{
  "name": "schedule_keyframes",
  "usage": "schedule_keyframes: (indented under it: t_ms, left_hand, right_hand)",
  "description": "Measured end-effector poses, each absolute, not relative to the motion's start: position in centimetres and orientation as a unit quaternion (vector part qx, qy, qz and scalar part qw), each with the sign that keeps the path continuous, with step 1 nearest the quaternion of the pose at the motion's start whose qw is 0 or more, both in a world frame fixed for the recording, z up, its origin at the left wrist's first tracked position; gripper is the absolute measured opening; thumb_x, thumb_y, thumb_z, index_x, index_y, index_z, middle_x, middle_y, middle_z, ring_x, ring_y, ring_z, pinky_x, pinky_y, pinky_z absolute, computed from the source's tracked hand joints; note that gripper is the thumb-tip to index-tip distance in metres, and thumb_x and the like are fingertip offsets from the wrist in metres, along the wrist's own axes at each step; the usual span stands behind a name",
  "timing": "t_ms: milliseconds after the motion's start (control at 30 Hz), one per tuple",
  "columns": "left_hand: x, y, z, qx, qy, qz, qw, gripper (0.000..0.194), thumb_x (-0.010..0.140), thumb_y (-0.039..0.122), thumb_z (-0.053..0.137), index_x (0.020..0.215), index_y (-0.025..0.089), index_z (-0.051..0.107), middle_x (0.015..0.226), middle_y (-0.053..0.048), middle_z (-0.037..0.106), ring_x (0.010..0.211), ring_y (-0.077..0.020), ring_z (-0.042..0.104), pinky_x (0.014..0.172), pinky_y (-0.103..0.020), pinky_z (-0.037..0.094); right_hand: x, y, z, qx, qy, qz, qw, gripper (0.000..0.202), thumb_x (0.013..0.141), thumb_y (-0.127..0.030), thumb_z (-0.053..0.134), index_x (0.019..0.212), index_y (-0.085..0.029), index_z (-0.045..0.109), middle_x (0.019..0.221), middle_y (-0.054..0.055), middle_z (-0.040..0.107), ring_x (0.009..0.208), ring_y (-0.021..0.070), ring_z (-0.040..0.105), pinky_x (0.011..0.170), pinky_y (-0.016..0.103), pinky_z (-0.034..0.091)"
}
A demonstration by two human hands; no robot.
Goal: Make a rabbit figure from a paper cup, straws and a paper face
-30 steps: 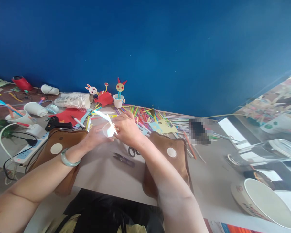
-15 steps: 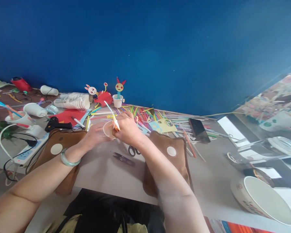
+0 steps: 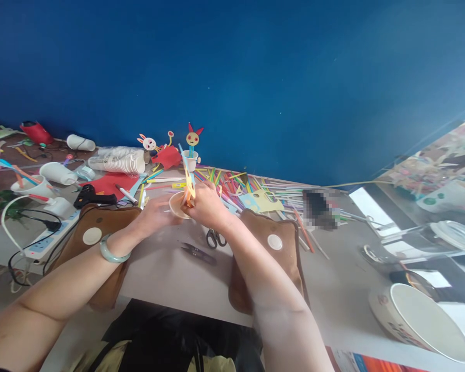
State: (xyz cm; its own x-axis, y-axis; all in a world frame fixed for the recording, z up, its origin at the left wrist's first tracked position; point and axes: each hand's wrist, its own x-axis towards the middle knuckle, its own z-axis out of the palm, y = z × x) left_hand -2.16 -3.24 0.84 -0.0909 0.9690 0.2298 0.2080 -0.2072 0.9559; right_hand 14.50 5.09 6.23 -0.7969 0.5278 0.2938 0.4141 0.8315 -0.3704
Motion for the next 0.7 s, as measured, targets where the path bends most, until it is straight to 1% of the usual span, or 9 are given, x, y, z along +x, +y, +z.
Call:
schedule_keyframes:
  t_ms: [67, 167, 300, 400, 500, 567, 700]
  left_hand:
    - [-2.3, -3.2, 1.0, 0.575, 0.519, 0.515, 0.369, 0.048, 0.062, 0.023, 0.086, 0.109, 0.014, 0.076, 0.104, -0.011, 0.077, 0.096, -0.0285, 0.071, 0.081, -0.036, 0.059]
    - [-2.3, -3.1, 1.1, 0.583, 0.516, 0.505, 0.372, 0.045, 0.063, 0.021, 0.084, 0.107, 0.015, 0.077, 0.107, -0.01, 0.077, 0.099, -0.0291, 0.07, 0.085, -0.037, 0.058]
    - [-2.1, -3.1, 1.4, 0.579, 0.518, 0.502, 0.382, 0.043, 0.063, 0.02, 0.082, 0.105, 0.014, 0.078, 0.107, -0.009, 0.078, 0.102, -0.0299, 0.07, 0.088, -0.037, 0.057]
    - [-2.1, -3.1, 1.5, 0.564, 0.522, 0.502, 0.397, 0.044, 0.063, 0.023, 0.084, 0.106, 0.014, 0.077, 0.107, -0.009, 0.077, 0.103, -0.03, 0.069, 0.088, -0.037, 0.057]
    - [-2.1, -3.1, 1.4, 0.544, 0.513, 0.512, 0.423, 0.051, 0.062, 0.028, 0.086, 0.109, 0.014, 0.076, 0.11, -0.01, 0.077, 0.104, -0.0304, 0.068, 0.086, -0.038, 0.057]
    - [-2.2, -3.0, 1.3, 0.531, 0.503, 0.524, 0.436, 0.054, 0.061, 0.03, 0.088, 0.11, 0.014, 0.076, 0.112, -0.011, 0.076, 0.105, -0.0306, 0.068, 0.088, -0.039, 0.057]
    - [-2.2, -2.8, 1.0, 0.497, 0.487, 0.541, 0.472, 0.06, 0.057, 0.029, 0.091, 0.113, 0.015, 0.075, 0.112, -0.011, 0.076, 0.105, -0.0307, 0.07, 0.092, -0.042, 0.057]
  right_hand:
    - [14.6, 5.3, 6.0, -0.257, -0.918, 0.209, 0.219, 0.009, 0.079, -0.019, 0.061, 0.079, -0.019, 0.069, 0.076, 0.003, 0.069, 0.078, 0.0187, 0.06, 0.081, 0.032, 0.046]
    - [14.7, 5.7, 5.7, -0.265, -0.894, 0.282, 0.226, 0.008, 0.077, -0.02, 0.064, 0.077, -0.018, 0.071, 0.072, 0.001, 0.07, 0.074, 0.0171, 0.061, 0.071, 0.028, 0.046]
    - [14.8, 5.9, 6.0, -0.279, -0.868, 0.345, 0.222, 0.009, 0.074, -0.021, 0.067, 0.078, -0.017, 0.074, 0.072, 0.0, 0.071, 0.073, 0.0169, 0.063, 0.066, 0.026, 0.046]
    - [15.0, 5.9, 6.6, -0.276, -0.857, 0.38, 0.212, 0.013, 0.075, -0.024, 0.067, 0.081, -0.017, 0.076, 0.078, 0.001, 0.074, 0.076, 0.018, 0.065, 0.069, 0.027, 0.048]
    - [15.2, 6.0, 7.2, -0.284, -0.843, 0.406, 0.212, 0.015, 0.075, -0.028, 0.069, 0.084, -0.018, 0.078, 0.086, 0.002, 0.076, 0.084, 0.021, 0.068, 0.078, 0.03, 0.05]
    - [15.2, 6.1, 7.4, -0.292, -0.831, 0.411, 0.234, 0.018, 0.075, -0.03, 0.071, 0.086, -0.018, 0.079, 0.09, 0.003, 0.077, 0.09, 0.0232, 0.069, 0.084, 0.033, 0.051]
    - [15.1, 6.2, 7.3, -0.289, -0.813, 0.419, 0.285, 0.025, 0.08, -0.036, 0.069, 0.091, -0.017, 0.079, 0.095, 0.005, 0.078, 0.093, 0.0249, 0.07, 0.085, 0.035, 0.051]
